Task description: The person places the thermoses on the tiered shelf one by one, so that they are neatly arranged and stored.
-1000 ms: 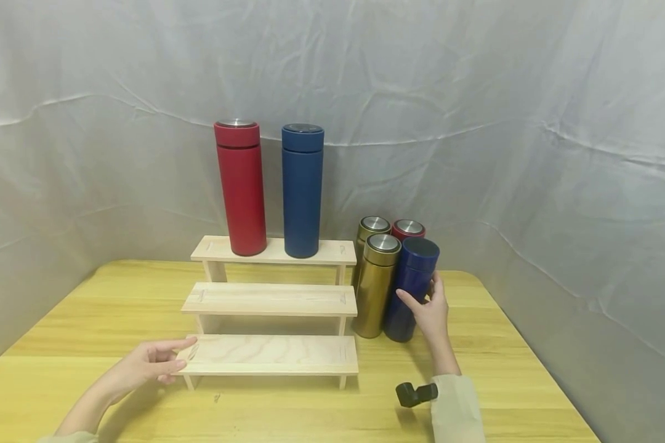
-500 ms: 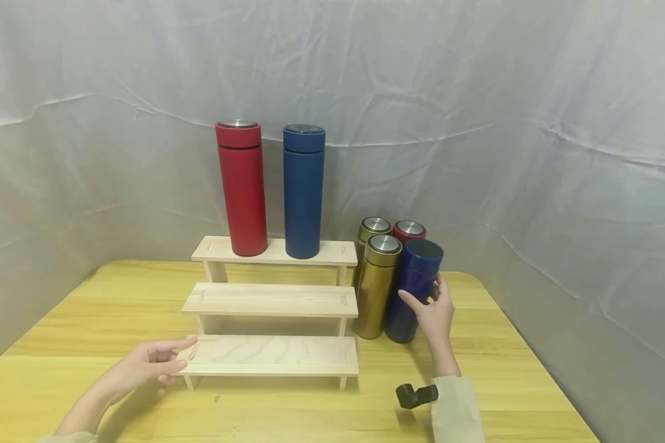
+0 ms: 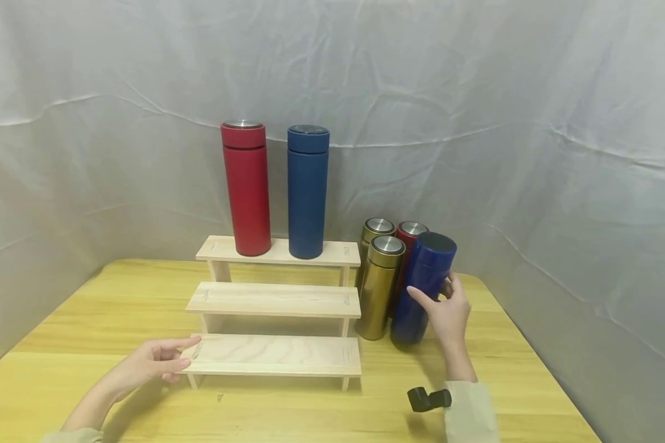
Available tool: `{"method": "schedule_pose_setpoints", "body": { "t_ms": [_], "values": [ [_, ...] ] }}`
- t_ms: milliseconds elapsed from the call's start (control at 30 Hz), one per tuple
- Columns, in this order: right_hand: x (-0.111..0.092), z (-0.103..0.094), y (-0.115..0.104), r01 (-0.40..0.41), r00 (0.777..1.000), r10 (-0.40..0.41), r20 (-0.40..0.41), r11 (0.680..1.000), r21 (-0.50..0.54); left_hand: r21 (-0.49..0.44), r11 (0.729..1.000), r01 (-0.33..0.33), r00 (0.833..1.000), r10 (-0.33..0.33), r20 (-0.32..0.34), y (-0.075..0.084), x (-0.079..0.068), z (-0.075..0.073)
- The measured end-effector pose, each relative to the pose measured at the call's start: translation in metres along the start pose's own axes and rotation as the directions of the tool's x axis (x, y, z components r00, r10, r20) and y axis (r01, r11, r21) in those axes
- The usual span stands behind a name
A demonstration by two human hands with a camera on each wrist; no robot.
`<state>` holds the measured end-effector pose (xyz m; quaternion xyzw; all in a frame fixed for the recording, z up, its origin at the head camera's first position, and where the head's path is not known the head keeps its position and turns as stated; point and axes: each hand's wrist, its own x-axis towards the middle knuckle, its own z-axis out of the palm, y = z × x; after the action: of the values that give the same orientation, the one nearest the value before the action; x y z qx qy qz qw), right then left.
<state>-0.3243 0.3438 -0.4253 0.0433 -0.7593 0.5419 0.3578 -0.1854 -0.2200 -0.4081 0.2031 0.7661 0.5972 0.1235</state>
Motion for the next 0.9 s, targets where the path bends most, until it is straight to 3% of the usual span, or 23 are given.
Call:
{"method": "schedule_pose_setpoints", "body": {
  "t_ms": [100,167,367,467,667,900],
  "values": [
    [0.005,-0.007,-0.006,0.044,0.999,-0.044,0.004,0.999,0.0,-0.004,1.0,-0.011,1.0,0.011,0.006,-0.001,0.0,-0.001],
    [0.014,-0.01,0.007,0.039,0.998,-0.044,-0.051,0.995,-0.09,-0.009,1.0,-0.021,1.0,0.021,0.012,-0.002,0.001,-0.002],
    [-0.017,-0.012,-0.127,-0.051,0.998,0.048,-0.048,0.996,-0.074,-0.016,0.999,-0.044,0.998,0.044,0.033,-0.003,0.001,-0.003],
    [-0.025,-0.012,-0.161,-0.107,0.993,0.103,-0.054,0.99,-0.086,-0.018,0.999,-0.038,0.999,0.039,0.028,-0.003,0.001,-0.003],
    [-0.03,-0.015,-0.177,-0.167,0.986,0.163,-0.045,0.98,-0.11,-0.032,0.999,-0.022,1.0,0.023,0.021,-0.003,0.0,-0.001],
    [-0.037,-0.014,-0.192,-0.105,0.994,0.103,-0.033,0.99,-0.092,-0.032,0.999,-0.023,1.0,0.024,0.02,-0.003,0.002,0.0]
  ]
}}
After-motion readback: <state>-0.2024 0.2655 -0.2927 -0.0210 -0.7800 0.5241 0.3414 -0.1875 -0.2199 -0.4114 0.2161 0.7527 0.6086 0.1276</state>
